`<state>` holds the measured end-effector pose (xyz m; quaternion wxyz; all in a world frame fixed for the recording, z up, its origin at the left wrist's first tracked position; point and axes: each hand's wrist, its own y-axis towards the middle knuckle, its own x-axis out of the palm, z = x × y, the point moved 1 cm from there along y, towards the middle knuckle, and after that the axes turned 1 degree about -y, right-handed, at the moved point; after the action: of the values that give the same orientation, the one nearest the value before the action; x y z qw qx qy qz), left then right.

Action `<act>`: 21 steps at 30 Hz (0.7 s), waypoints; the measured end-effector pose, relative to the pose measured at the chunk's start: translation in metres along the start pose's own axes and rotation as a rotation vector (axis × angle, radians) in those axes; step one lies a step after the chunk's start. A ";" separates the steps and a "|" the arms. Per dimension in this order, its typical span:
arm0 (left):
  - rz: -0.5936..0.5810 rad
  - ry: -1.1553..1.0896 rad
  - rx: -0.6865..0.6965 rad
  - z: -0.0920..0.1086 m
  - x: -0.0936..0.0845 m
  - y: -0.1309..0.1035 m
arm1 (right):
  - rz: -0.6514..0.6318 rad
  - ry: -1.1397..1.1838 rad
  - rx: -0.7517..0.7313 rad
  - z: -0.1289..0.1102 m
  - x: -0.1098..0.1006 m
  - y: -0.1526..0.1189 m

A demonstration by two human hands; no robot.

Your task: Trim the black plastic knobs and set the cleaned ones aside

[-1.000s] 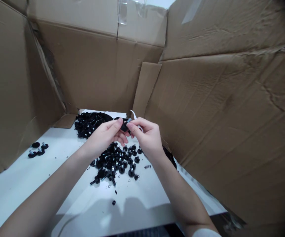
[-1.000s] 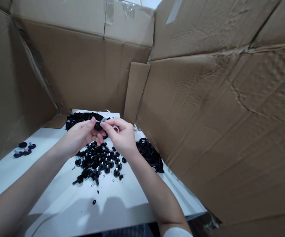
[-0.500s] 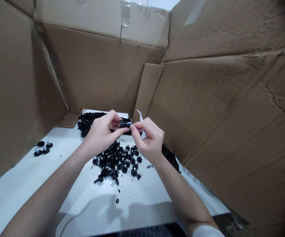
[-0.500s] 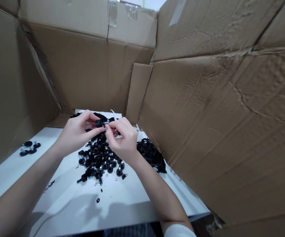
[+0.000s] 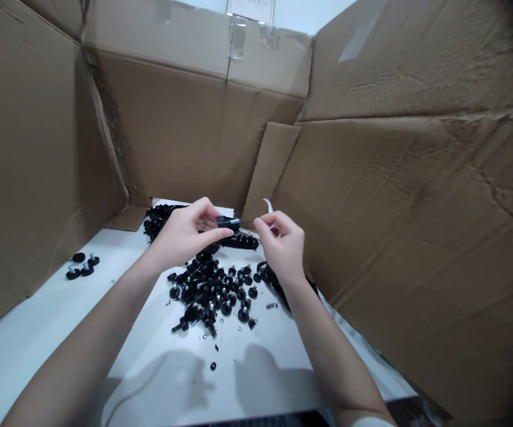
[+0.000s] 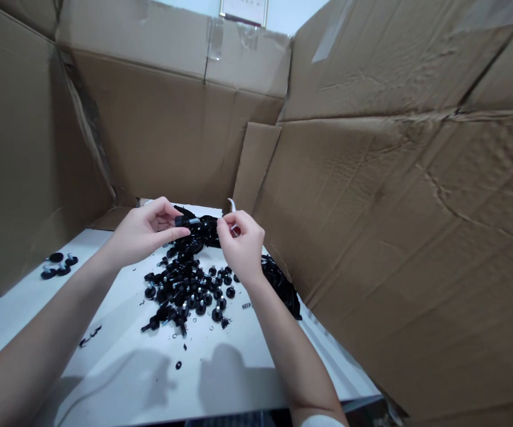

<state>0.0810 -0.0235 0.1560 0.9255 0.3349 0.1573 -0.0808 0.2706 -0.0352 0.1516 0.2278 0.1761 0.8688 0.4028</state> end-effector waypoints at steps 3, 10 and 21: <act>0.019 -0.117 -0.071 -0.011 -0.001 0.004 | -0.207 0.084 0.080 0.001 0.003 0.000; -0.171 -0.438 -0.167 -0.002 0.004 -0.001 | -0.212 0.380 0.005 0.000 0.004 -0.003; 0.013 -0.145 0.074 0.013 0.022 -0.012 | -0.242 0.628 0.184 0.009 0.022 -0.012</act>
<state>0.1015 -0.0422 0.1508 0.9220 0.3629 0.0847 -0.1047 0.2558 -0.0268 0.1314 -0.0212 -0.0409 0.9438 0.3273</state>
